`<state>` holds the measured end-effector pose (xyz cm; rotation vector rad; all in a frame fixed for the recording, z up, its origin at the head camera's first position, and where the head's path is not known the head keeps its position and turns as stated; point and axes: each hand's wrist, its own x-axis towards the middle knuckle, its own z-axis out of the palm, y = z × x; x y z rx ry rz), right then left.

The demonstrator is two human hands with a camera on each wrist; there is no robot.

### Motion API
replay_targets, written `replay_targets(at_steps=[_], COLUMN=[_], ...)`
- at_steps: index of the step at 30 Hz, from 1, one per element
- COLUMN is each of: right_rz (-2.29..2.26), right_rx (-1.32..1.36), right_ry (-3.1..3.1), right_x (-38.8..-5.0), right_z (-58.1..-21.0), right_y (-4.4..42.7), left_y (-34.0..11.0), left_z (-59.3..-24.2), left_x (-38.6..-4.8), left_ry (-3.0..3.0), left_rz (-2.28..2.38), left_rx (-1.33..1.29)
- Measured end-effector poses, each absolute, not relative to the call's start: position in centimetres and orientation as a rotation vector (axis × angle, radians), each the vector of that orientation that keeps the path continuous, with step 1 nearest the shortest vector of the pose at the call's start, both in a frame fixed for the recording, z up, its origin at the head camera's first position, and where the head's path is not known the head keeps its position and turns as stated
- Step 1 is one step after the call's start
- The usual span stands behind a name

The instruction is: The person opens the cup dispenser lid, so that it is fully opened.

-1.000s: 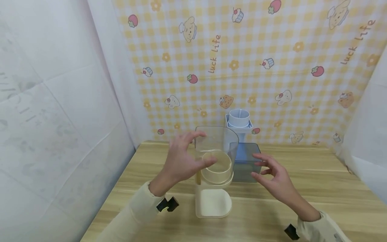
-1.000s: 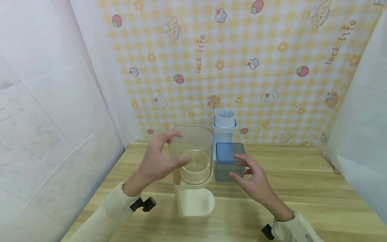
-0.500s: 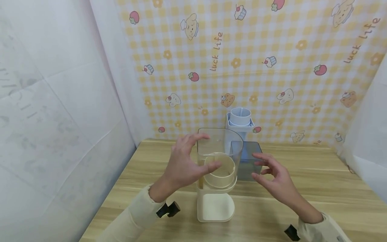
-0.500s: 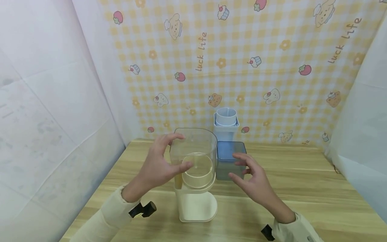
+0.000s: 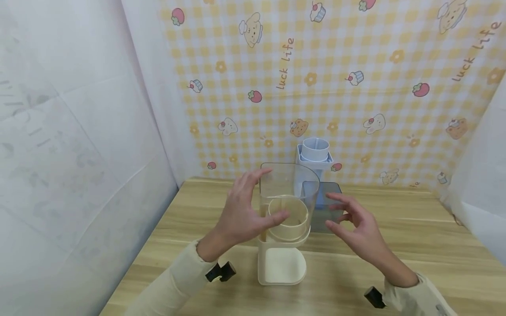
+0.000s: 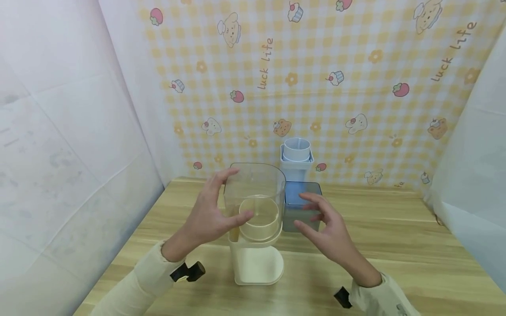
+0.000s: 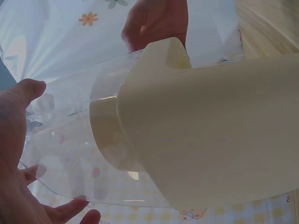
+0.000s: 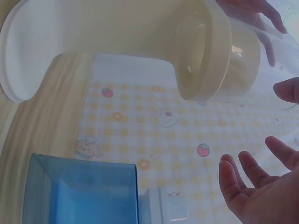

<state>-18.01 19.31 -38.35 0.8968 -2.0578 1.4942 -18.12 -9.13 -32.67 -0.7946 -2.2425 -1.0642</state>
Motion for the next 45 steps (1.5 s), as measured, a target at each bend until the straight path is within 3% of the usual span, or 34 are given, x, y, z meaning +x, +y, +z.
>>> replay_targets(at_steps=[23,45], right_rz=[1.548,1.671], right_rx=[0.947,1.000], right_ry=[-2.000,-1.983], right_x=[-17.5,-17.1], right_z=[-36.5,-35.6], right_y=[17.3,15.3], left_y=[-9.8,-11.8], left_z=[-33.9,-39.0], left_x=[-17.4,-17.3], left_ry=[-2.265,-2.503], left_rz=[-1.173,-1.328], left_rx=[-0.813,-0.854])
